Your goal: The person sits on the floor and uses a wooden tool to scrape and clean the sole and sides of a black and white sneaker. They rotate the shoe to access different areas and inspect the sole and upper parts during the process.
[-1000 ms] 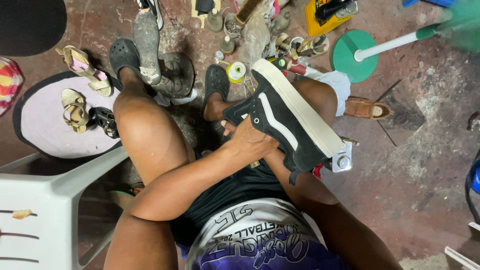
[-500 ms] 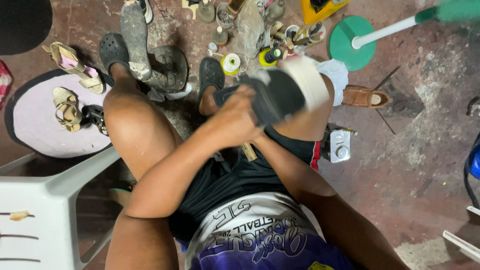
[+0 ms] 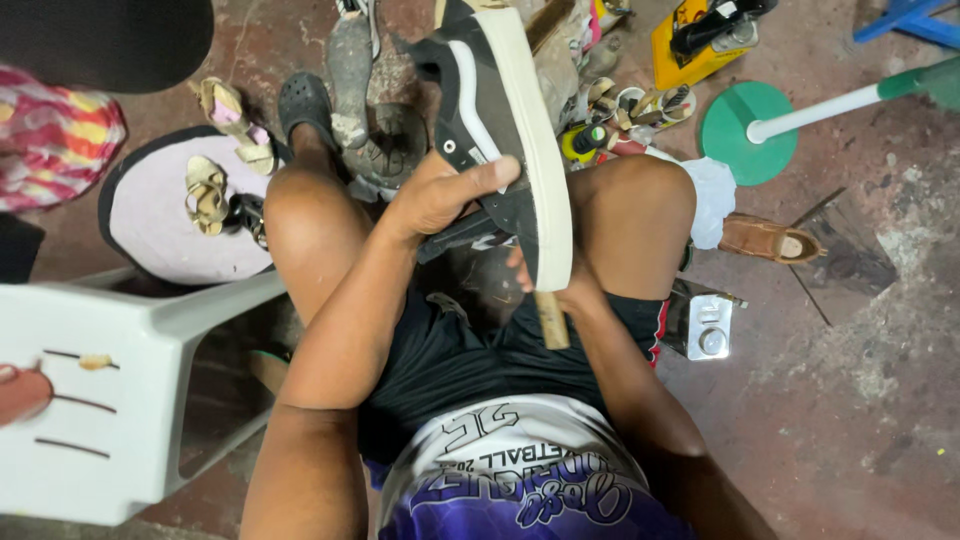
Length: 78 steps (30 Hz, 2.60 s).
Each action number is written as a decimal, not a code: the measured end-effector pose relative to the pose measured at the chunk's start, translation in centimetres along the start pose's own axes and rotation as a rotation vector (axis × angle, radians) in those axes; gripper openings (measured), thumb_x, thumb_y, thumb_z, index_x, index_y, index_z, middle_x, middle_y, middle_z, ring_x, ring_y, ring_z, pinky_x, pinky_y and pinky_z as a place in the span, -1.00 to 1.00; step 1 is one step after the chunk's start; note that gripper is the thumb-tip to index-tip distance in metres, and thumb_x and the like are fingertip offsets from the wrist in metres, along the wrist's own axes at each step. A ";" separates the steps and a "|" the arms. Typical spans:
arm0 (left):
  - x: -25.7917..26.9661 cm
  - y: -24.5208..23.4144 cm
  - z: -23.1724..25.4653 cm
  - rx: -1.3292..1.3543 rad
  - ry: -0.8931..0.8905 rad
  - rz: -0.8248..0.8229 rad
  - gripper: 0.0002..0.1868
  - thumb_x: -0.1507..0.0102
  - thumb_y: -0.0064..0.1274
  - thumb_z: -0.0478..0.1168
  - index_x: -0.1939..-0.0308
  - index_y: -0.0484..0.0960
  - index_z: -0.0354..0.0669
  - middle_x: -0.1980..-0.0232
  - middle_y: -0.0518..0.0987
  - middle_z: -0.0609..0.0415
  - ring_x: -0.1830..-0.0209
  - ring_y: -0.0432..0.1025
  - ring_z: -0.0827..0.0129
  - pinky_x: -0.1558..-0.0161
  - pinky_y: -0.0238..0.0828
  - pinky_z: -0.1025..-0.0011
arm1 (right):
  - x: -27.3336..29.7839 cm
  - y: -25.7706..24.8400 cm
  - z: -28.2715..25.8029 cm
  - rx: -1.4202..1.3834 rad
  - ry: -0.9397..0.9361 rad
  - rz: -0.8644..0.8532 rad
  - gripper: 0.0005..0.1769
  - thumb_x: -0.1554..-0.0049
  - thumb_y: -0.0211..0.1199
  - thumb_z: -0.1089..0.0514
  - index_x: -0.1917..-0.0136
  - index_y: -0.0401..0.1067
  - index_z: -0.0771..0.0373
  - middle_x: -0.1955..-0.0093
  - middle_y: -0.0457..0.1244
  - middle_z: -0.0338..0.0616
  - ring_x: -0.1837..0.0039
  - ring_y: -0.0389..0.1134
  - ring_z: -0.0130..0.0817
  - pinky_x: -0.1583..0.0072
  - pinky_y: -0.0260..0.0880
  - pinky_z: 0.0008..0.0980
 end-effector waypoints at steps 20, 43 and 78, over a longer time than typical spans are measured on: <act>7.3 7.7 -7.2 -0.655 -0.053 -0.088 -0.64 -0.14 0.29 -0.19 0.04 0.62 -0.25 0.08 0.65 -0.07 0.04 0.58 0.18 -0.06 0.49 0.27 | 20.3 6.1 -10.4 0.668 -0.253 0.458 -0.53 -0.35 0.07 0.13 -0.42 0.21 0.45 0.15 0.24 -0.19 0.20 0.23 -0.55 0.14 0.30 -0.54; 11.6 7.7 -8.3 -0.480 -0.158 0.117 -0.39 -0.11 0.48 -0.14 -0.14 0.58 -0.30 -0.07 0.63 0.01 -0.07 0.52 0.36 -0.20 0.52 0.33 | 21.0 6.0 -11.0 0.715 -0.265 0.277 -0.53 -0.29 0.03 0.24 -0.38 0.15 0.56 0.21 0.25 -0.16 0.29 0.21 -0.60 0.26 0.29 -0.59; 17.2 6.9 -8.4 -0.516 -0.020 0.341 -0.38 -0.23 0.34 -0.15 -0.28 0.46 -0.30 -0.20 0.55 -0.07 -0.22 0.46 0.18 -0.33 0.41 0.25 | 16.8 10.0 -9.8 0.633 -0.050 0.183 -0.51 -0.29 0.09 0.25 -0.46 0.25 0.43 0.18 0.24 -0.14 0.19 0.23 -0.50 0.12 0.28 -0.51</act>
Point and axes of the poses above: each hand's wrist, its own x-axis away from the middle knuckle, its own y-axis out of the palm, z = x × y, the point moved 1 cm from there along -x, towards the middle knuckle
